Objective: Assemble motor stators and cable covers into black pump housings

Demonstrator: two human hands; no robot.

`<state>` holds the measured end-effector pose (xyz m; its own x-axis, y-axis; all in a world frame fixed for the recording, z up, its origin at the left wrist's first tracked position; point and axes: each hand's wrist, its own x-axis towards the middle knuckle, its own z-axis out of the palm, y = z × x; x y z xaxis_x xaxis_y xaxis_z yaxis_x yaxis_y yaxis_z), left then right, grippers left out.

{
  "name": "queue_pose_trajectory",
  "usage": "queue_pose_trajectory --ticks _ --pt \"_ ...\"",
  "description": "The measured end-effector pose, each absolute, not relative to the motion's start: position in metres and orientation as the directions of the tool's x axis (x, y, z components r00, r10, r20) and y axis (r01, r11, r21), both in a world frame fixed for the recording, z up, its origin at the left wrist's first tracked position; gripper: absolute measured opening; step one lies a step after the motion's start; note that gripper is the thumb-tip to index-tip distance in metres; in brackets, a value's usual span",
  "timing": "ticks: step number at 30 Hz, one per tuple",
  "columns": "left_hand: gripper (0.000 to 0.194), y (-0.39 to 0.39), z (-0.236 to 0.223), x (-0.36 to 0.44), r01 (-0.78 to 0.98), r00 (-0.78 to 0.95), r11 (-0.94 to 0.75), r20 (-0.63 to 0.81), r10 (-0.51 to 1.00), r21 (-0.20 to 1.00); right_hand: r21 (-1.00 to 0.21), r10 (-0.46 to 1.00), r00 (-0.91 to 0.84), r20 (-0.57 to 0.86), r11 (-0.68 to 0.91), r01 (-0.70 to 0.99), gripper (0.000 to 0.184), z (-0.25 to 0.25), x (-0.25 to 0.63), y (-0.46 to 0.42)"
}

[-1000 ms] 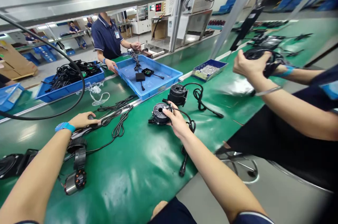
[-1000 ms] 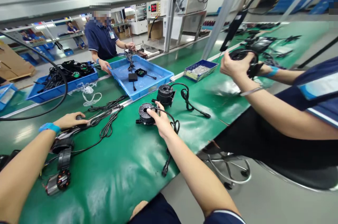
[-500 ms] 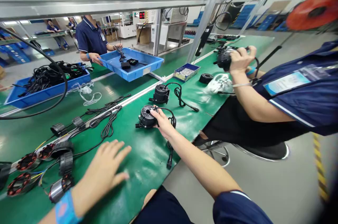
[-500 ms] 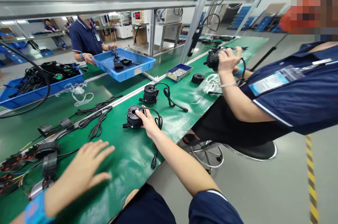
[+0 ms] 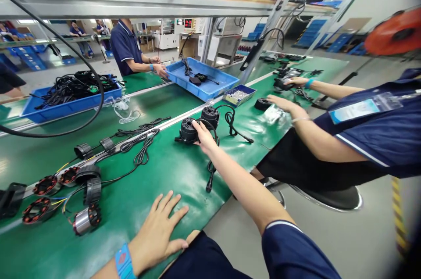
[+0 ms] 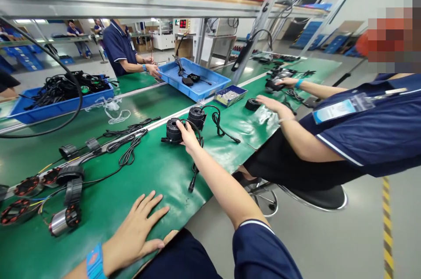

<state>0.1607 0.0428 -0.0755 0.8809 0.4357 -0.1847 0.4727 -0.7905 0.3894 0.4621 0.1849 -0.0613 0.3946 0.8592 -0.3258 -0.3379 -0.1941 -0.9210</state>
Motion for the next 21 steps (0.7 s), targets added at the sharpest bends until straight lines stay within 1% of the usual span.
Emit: queue_pose_trajectory --ticks 3,7,13,18,21 --pt "0.079 0.043 -0.076 0.161 0.469 0.882 -0.791 -0.161 0.444 0.393 -0.929 0.864 0.394 -0.313 -0.193 -0.316 0.071 -0.06 0.461 0.184" --pt "0.079 0.042 -0.079 0.16 0.447 0.891 -0.794 -0.127 0.436 0.412 -0.939 0.866 0.395 -0.307 -0.208 -0.275 0.067 -0.059 0.462 0.19" --pt "0.079 0.042 -0.075 0.161 0.467 0.883 -0.775 -0.178 0.435 0.425 -0.96 0.851 0.458 -0.259 -0.173 -0.221 0.08 -0.062 0.458 0.195" --pt "0.081 0.043 -0.07 0.162 0.476 0.879 -0.762 -0.197 0.435 0.439 -0.948 0.806 0.51 -0.301 -0.198 -0.247 0.088 -0.062 0.457 0.191" --pt "0.081 0.043 -0.069 0.161 0.475 0.879 -0.76 -0.194 0.436 0.443 -0.947 0.777 0.547 -0.312 -0.206 -0.248 0.087 -0.059 0.458 0.189"
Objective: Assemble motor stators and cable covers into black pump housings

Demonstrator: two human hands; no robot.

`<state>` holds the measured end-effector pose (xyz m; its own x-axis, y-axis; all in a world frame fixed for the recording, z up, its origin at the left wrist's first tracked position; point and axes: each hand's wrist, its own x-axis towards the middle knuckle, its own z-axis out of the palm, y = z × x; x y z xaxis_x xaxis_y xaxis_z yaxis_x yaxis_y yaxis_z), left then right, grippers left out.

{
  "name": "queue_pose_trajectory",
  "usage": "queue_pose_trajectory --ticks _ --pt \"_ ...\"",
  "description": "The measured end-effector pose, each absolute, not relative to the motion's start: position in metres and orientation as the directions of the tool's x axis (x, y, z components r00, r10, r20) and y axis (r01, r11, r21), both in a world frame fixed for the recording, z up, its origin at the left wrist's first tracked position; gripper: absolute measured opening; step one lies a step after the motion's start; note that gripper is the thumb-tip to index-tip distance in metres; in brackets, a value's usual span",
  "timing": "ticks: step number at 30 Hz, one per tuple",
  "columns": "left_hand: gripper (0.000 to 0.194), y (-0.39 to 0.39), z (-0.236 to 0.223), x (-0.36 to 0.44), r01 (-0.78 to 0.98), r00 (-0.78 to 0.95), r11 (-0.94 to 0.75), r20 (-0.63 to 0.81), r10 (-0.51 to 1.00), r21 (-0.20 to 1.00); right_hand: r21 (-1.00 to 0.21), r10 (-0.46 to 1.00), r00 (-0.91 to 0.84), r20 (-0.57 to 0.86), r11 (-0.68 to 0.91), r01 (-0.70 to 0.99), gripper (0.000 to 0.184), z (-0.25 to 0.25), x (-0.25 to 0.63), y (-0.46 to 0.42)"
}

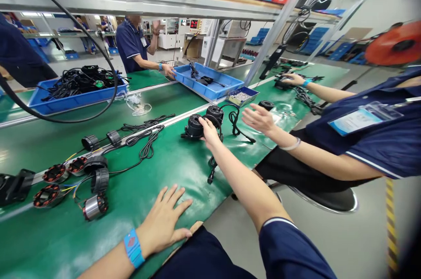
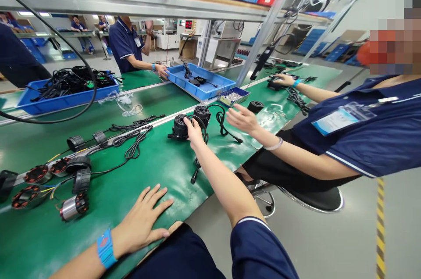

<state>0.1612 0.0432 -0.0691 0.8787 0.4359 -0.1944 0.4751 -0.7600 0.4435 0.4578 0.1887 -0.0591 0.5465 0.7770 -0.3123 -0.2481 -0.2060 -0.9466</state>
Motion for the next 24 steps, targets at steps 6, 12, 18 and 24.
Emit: queue_pose_trajectory --ticks 6,12,18,24 --pt "0.081 0.043 -0.068 0.161 0.485 0.874 -0.749 -0.222 0.432 0.451 -0.957 0.773 0.567 -0.285 -0.193 -0.218 0.073 -0.056 0.459 0.185" --pt "0.08 0.044 -0.069 0.161 0.479 0.876 -0.743 -0.2 0.439 0.467 -0.963 0.768 0.584 -0.265 -0.179 -0.202 0.065 -0.058 0.463 0.189" --pt "0.081 0.043 -0.067 0.159 0.494 0.869 -0.731 -0.245 0.43 0.47 -0.964 0.718 0.644 -0.263 -0.172 -0.202 0.069 -0.063 0.471 0.195" --pt "0.081 0.044 -0.066 0.16 0.474 0.877 -0.718 -0.197 0.439 0.51 -0.976 0.657 0.721 -0.219 -0.157 -0.152 0.061 -0.064 0.511 0.203"
